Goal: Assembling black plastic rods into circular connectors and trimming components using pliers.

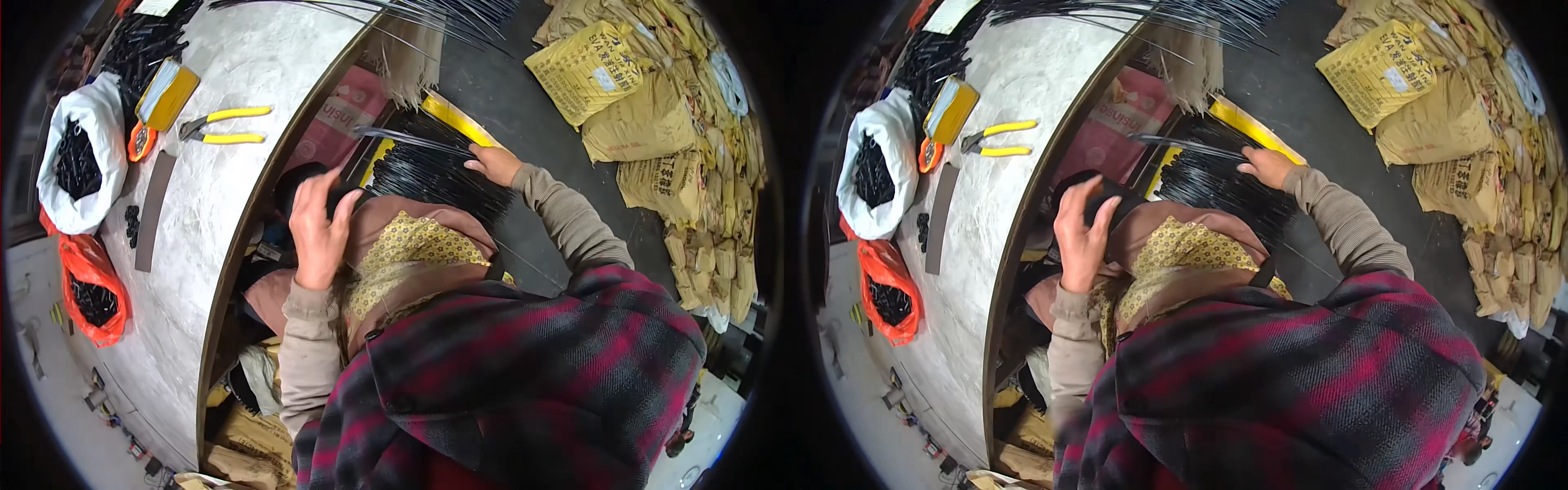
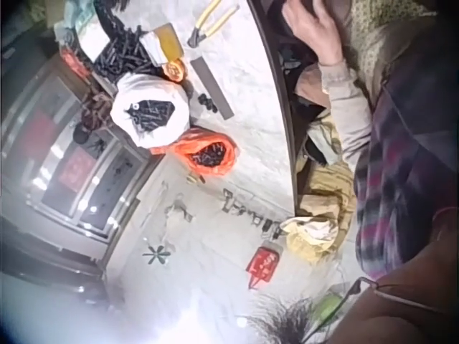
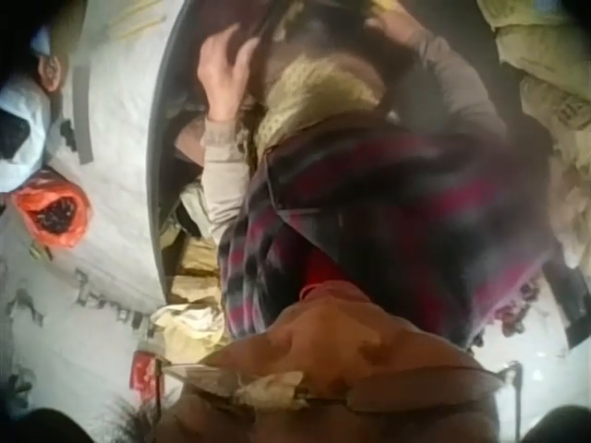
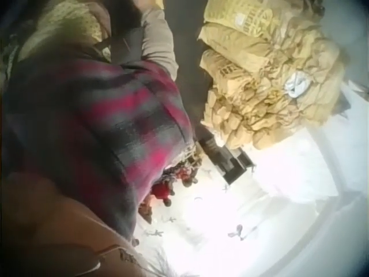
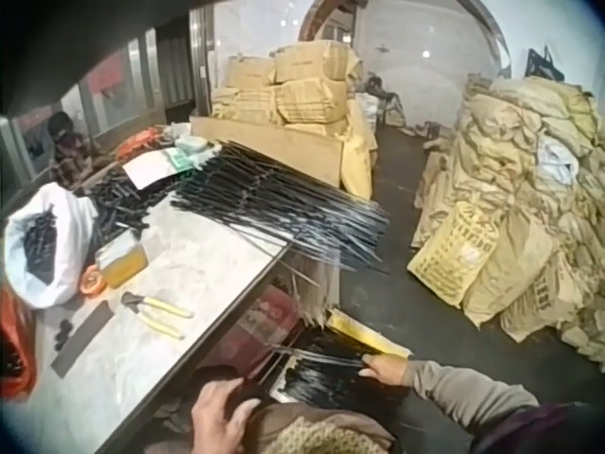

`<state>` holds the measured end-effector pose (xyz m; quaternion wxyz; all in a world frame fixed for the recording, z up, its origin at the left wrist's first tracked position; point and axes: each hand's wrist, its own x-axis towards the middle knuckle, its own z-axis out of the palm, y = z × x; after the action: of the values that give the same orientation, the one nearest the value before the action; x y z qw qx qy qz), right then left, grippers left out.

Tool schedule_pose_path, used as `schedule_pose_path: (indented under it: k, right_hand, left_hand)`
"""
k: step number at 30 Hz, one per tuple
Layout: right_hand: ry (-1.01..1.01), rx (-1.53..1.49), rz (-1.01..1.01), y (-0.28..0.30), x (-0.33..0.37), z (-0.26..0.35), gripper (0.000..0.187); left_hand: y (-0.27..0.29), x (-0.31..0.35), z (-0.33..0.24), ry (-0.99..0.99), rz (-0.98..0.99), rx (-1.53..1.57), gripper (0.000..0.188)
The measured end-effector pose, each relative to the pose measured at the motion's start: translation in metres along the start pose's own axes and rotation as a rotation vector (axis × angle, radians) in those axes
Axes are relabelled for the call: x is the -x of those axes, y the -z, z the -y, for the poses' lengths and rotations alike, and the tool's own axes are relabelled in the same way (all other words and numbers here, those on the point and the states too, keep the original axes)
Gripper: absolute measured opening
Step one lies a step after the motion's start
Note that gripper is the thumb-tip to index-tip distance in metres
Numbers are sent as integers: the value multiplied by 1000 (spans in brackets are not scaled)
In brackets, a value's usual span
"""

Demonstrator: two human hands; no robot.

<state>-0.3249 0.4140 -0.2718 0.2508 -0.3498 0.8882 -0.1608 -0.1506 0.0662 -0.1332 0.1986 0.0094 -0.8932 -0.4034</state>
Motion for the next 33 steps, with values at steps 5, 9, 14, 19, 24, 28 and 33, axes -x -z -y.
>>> schedule_pose_path:
  k: [5, 9, 14, 19, 24, 28, 33]
  right_hand:
    - [-198, -70, -43, -49, 14, -55, 40]
    - [-256, 4, -22, -84, 15, -75, 55]
    - [-517, 89, -7, -95, 11, -36, 93]
    - [-166, -249, 281, -113, -15, -31, 63]
    - [17, 38, 235, -81, -20, 14, 45]
    - [136, 101, 151, -39, -38, 66, 41]
    - [477, 36, -146, 44, -60, 182, 26]
  left_hand:
    - [-4, 41, 26, 248, 49, 72, 28]
    - [-5, 59, 30, 358, 53, 108, 29]
    - [-2, 58, 23, 305, 110, 49, 31]
    - [19, 44, -6, 397, 191, 187, 24]
    - [77, 7, -76, 436, 265, 419, 12]
    - [144, -7, -129, 122, 79, 590, 14]
    - [205, -12, -193, -213, 120, 897, 17]
